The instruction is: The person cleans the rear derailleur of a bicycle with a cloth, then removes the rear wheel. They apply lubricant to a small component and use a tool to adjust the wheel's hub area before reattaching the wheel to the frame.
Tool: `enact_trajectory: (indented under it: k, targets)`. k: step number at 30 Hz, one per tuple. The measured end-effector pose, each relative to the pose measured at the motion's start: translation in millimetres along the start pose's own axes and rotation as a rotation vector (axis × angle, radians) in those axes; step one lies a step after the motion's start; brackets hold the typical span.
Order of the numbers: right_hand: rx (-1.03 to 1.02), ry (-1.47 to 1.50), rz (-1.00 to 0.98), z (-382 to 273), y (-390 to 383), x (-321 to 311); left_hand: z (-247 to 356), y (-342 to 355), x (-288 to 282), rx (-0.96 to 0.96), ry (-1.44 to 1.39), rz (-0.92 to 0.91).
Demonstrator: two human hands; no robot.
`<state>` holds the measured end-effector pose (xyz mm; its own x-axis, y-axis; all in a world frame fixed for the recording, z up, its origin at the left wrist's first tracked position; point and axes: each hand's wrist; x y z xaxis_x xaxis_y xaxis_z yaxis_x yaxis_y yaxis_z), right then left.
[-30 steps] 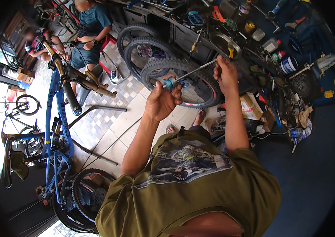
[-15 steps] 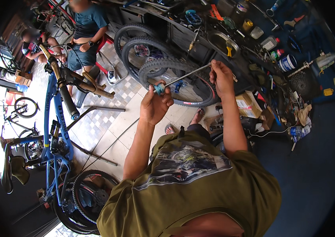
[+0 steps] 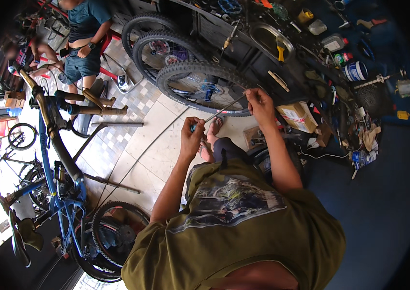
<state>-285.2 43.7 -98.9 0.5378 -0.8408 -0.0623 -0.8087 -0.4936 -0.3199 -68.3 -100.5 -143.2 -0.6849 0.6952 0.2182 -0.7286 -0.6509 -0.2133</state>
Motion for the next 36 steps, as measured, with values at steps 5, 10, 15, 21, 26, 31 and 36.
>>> enact_trajectory:
  k: [5,10,15,21,26,31,36]
  targets:
    - [0.292,0.056,-0.043,64,46,12,-25,24,-30,-0.053,0.123,0.073]
    - [0.009,-0.310,-0.050,111,106,25,-22,34,-91,-0.205,0.238,0.291]
    - [0.161,-0.344,-0.226,126,168,24,-8,36,-126,-0.296,0.188,0.504]
    - [0.863,0.657,-0.186,164,188,74,6,37,-118,-0.292,0.077,0.639]
    - [0.700,1.191,0.110,168,206,124,32,35,-105,-0.246,0.187,0.555]
    - [0.533,1.421,0.181,153,218,126,37,6,-131,-0.196,0.249,0.437]
    - [0.522,1.439,0.328,164,202,119,51,-13,-164,-0.162,0.308,0.341]
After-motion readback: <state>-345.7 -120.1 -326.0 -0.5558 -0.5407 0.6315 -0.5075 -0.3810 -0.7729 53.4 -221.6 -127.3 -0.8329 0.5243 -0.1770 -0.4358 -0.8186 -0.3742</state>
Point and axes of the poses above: each hand's wrist, its own y-axis towards the middle knuckle, its own x-axis out of the palm, z = x × y, and after that the axes turned 7 degrees about x, right-handed
